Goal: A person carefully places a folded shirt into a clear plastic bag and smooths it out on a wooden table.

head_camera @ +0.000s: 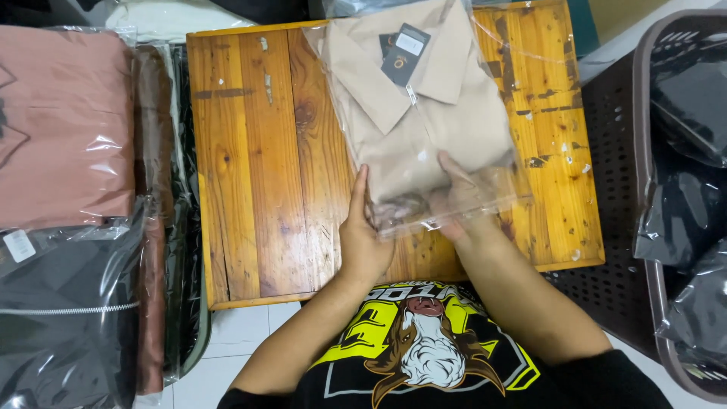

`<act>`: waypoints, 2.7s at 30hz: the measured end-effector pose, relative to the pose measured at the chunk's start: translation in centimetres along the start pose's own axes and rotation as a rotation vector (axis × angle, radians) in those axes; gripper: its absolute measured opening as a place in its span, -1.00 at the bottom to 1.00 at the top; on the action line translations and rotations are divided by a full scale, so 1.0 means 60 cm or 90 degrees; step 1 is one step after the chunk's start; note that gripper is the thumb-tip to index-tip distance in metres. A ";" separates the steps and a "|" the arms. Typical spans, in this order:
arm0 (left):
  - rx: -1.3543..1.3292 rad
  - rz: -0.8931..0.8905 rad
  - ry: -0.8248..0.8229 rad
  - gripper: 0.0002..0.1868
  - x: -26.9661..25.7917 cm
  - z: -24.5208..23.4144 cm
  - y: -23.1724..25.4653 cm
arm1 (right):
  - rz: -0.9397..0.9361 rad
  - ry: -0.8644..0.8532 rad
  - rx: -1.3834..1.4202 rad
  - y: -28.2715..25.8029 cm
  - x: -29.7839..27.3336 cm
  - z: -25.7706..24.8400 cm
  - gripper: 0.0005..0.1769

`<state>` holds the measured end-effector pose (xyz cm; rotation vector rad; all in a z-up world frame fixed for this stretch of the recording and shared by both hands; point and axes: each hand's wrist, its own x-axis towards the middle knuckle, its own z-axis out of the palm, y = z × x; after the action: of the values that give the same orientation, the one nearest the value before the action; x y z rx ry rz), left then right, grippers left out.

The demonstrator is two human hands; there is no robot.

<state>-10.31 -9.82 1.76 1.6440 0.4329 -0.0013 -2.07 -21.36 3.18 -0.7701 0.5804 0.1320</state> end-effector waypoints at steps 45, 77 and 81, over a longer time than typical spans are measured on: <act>0.365 0.548 -0.048 -0.56 0.049 -0.073 0.010 | -0.213 -0.113 -1.117 -0.197 -0.038 -0.133 -0.56; 0.744 0.139 -0.180 -0.01 0.174 -0.007 0.132 | -0.287 -0.318 -1.334 -0.137 0.078 0.068 -0.19; 0.746 0.205 -0.132 0.06 0.188 -0.002 0.078 | -0.370 -0.329 -1.307 -0.108 0.131 0.026 -0.11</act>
<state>1.41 -6.87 3.42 2.8157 -0.0523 -0.2196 7.24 -25.65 3.84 -2.7207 -0.5640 0.3701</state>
